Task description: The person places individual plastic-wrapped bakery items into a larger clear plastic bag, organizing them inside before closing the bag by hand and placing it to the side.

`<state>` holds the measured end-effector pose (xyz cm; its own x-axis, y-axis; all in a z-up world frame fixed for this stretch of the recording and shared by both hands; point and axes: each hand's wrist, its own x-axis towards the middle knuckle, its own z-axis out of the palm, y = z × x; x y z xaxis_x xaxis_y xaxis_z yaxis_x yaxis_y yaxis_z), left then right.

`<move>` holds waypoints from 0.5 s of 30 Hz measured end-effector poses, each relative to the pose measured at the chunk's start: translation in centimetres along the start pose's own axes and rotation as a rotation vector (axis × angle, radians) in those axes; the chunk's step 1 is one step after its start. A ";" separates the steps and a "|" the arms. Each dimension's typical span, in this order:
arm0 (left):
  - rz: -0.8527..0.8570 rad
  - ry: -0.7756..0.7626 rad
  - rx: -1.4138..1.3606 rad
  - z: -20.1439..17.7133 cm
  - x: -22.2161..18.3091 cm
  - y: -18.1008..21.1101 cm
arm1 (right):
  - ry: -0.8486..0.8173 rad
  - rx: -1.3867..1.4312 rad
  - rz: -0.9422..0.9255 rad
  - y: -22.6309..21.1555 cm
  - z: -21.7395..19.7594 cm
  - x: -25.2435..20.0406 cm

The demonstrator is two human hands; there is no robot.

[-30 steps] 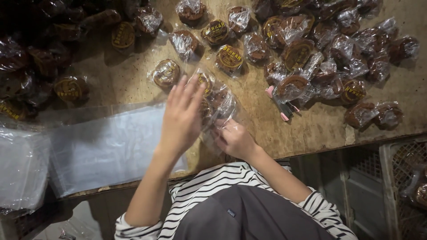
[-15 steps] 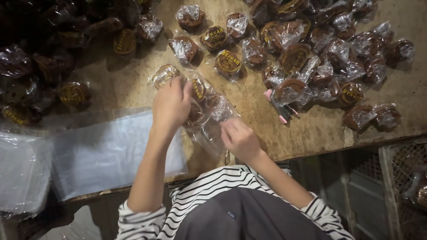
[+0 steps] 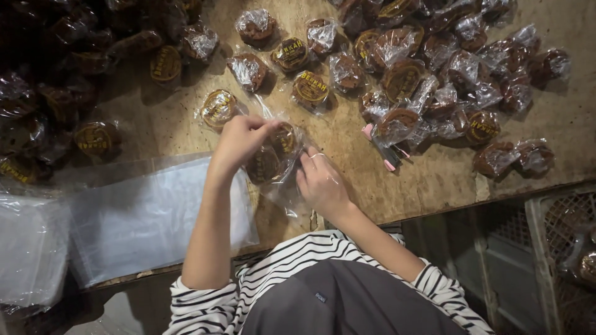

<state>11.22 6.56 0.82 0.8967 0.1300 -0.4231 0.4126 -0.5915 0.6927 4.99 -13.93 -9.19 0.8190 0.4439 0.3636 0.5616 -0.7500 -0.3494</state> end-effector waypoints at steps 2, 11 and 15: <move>0.006 -0.026 -0.010 0.1 0.2 -0.2 | -0.018 -0.048 -0.015 -0.1 0.0 0.2; 0.617 0.819 0.442 3.8 -0.6 -3.1 | 0.158 0.054 -0.125 1.5 2.3 -1.7; 0.664 0.537 0.525 5.4 -2.5 -3.5 | 0.043 0.051 -0.193 0.8 0.3 1.1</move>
<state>6.65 4.02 -3.67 0.9267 -0.0888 0.3652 -0.2048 -0.9340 0.2927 6.40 -13.87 -9.30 0.6906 0.5549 0.4639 0.7136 -0.6270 -0.3124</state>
